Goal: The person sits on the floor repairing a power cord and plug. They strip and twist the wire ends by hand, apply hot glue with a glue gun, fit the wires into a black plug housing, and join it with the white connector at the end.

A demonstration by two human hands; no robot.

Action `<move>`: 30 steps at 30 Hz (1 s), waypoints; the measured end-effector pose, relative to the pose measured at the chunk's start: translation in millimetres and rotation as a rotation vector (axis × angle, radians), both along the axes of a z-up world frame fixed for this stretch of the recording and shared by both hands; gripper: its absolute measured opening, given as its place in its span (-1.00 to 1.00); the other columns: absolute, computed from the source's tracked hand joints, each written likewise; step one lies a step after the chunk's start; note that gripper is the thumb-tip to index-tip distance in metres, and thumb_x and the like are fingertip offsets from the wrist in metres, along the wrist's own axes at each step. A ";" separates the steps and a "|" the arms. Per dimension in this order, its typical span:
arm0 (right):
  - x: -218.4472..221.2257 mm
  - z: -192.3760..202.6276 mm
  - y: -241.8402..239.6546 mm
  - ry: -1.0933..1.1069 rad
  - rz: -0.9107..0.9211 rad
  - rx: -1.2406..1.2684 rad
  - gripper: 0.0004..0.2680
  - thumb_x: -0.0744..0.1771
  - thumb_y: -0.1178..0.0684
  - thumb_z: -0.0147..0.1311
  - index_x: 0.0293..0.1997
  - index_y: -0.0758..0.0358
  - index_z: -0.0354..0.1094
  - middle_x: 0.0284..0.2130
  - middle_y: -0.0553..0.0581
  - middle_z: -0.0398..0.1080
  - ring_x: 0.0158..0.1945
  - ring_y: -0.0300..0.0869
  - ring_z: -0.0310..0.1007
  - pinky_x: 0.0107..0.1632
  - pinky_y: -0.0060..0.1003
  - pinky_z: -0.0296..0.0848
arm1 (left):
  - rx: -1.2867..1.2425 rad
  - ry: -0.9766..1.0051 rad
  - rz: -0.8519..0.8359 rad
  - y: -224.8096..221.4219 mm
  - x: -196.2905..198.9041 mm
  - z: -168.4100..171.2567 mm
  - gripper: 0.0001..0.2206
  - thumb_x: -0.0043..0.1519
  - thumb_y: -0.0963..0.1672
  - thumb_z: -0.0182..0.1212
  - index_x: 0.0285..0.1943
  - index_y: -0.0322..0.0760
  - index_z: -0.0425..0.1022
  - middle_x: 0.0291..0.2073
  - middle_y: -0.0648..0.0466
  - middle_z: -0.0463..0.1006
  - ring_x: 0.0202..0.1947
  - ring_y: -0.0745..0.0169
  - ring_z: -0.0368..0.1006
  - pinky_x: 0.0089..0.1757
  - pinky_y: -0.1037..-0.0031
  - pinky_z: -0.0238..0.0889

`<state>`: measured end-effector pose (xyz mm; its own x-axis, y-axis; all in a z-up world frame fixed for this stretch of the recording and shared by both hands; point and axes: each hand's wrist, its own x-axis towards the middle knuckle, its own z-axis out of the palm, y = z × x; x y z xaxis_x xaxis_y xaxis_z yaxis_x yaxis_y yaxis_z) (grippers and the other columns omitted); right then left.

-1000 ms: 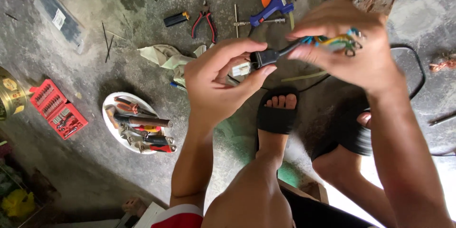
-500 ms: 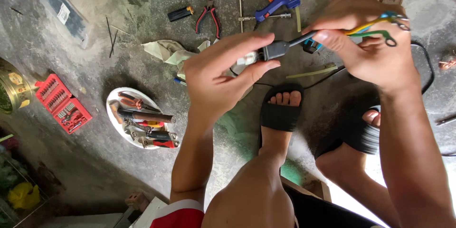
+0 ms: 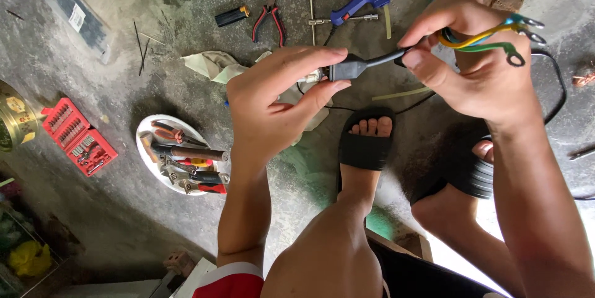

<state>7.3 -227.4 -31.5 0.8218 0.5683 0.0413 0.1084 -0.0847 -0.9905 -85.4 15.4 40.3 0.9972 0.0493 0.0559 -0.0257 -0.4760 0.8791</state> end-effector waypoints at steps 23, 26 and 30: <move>0.5 11.3 4.8 -0.044 0.015 -0.001 -0.89 0.34 0.32 0.30 -0.13 0.39 0.44 -0.38 0.05 0.34 -0.35 -0.29 0.24 -0.21 -0.44 0.20 | 0.018 -0.096 -0.095 8.6 4.1 0.9 -0.66 0.23 -0.27 0.58 0.13 -0.33 0.55 -0.04 -0.02 0.63 -0.07 0.29 0.64 -0.05 0.59 0.52; -1.9 12.1 2.2 0.160 0.016 0.090 -0.86 0.34 0.29 0.07 -0.03 0.32 0.30 -0.17 0.00 0.33 -0.14 -0.33 0.32 -0.06 -0.45 0.31 | 0.008 -0.074 -0.065 5.0 3.2 2.3 -0.68 0.24 -0.28 0.57 0.11 -0.35 0.55 -0.06 -0.02 0.63 -0.11 0.30 0.65 -0.05 0.60 0.53; -4.2 -0.4 -2.9 0.106 0.022 0.056 -0.89 0.40 0.32 0.05 0.00 0.35 0.26 -0.17 0.07 0.34 -0.16 -0.29 0.35 -0.07 -0.44 0.33 | -0.017 -0.068 -0.049 2.4 5.0 1.2 -0.69 0.26 -0.29 0.54 0.12 -0.37 0.55 -0.06 -0.03 0.63 -0.12 0.28 0.64 -0.06 0.59 0.53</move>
